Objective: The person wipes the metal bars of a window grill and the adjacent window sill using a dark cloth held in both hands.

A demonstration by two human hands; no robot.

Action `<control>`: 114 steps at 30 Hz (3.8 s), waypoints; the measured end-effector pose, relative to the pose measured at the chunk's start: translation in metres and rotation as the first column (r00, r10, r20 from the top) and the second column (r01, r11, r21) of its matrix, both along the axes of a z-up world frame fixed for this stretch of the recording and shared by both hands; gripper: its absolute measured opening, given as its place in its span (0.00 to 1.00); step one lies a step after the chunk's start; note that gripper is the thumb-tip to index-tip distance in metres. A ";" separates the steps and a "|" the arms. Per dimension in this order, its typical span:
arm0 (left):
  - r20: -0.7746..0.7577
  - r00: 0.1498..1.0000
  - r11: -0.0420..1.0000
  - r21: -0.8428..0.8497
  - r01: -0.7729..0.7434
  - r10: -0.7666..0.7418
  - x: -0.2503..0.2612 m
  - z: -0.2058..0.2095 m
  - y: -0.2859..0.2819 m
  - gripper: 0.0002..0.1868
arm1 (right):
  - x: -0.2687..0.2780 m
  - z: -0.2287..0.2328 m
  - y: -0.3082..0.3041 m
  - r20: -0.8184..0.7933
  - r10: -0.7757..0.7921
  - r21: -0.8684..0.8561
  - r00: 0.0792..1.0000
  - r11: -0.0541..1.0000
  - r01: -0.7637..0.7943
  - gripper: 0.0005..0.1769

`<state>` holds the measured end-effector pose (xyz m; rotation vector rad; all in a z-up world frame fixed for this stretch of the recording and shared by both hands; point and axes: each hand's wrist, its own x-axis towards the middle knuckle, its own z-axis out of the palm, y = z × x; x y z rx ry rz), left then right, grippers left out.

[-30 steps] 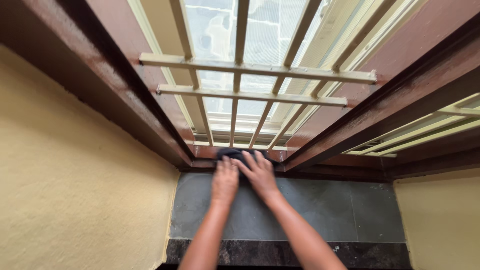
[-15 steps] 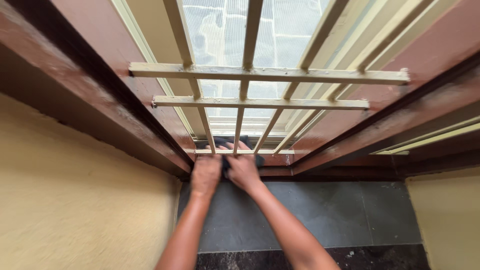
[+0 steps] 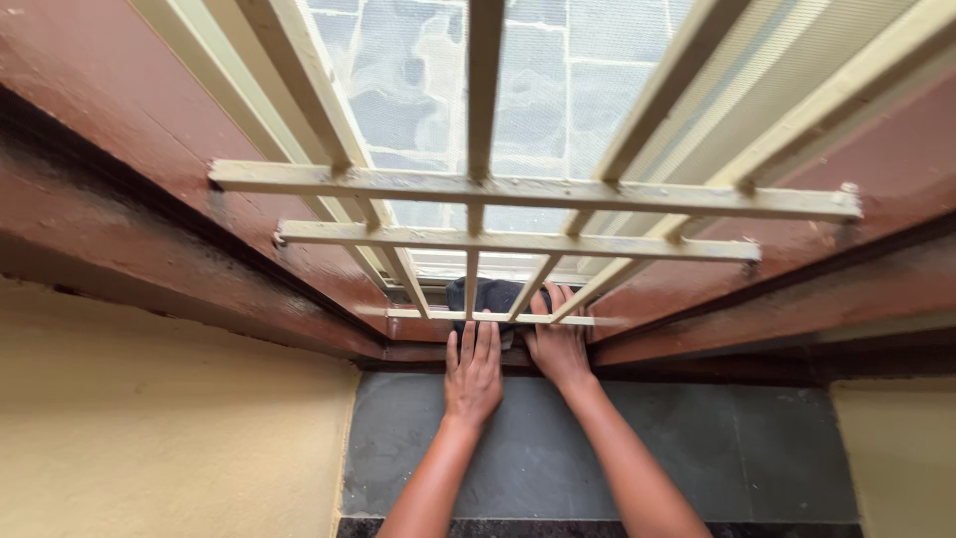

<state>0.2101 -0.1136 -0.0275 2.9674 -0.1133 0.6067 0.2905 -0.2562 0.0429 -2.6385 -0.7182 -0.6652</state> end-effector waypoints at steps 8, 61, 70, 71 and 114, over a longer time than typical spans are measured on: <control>-0.169 0.985 0.969 -0.233 -0.084 0.045 0.040 0.027 0.060 0.35 | 0.007 -0.002 0.051 -0.238 0.210 0.151 0.948 0.972 -0.178 0.22; 0.092 0.991 0.987 -0.127 0.103 -0.092 0.099 0.020 0.051 0.17 | 0.005 -0.026 0.068 -0.137 -0.103 0.243 0.985 0.961 0.134 0.04; 0.310 0.950 0.993 -0.118 0.012 0.025 0.063 0.032 0.071 0.10 | 0.004 -0.042 0.067 -0.140 0.172 0.089 0.975 0.983 -0.160 0.24; 0.175 0.984 0.981 -0.193 -0.002 0.036 0.065 0.034 0.065 0.07 | 0.004 -0.045 0.056 -0.181 0.139 0.039 0.974 0.990 -0.134 0.23; -0.313 0.928 0.717 -0.693 -0.077 -0.203 -0.114 0.052 -0.025 0.11 | -0.150 0.033 -0.084 -0.533 0.101 0.286 0.840 0.956 0.066 0.07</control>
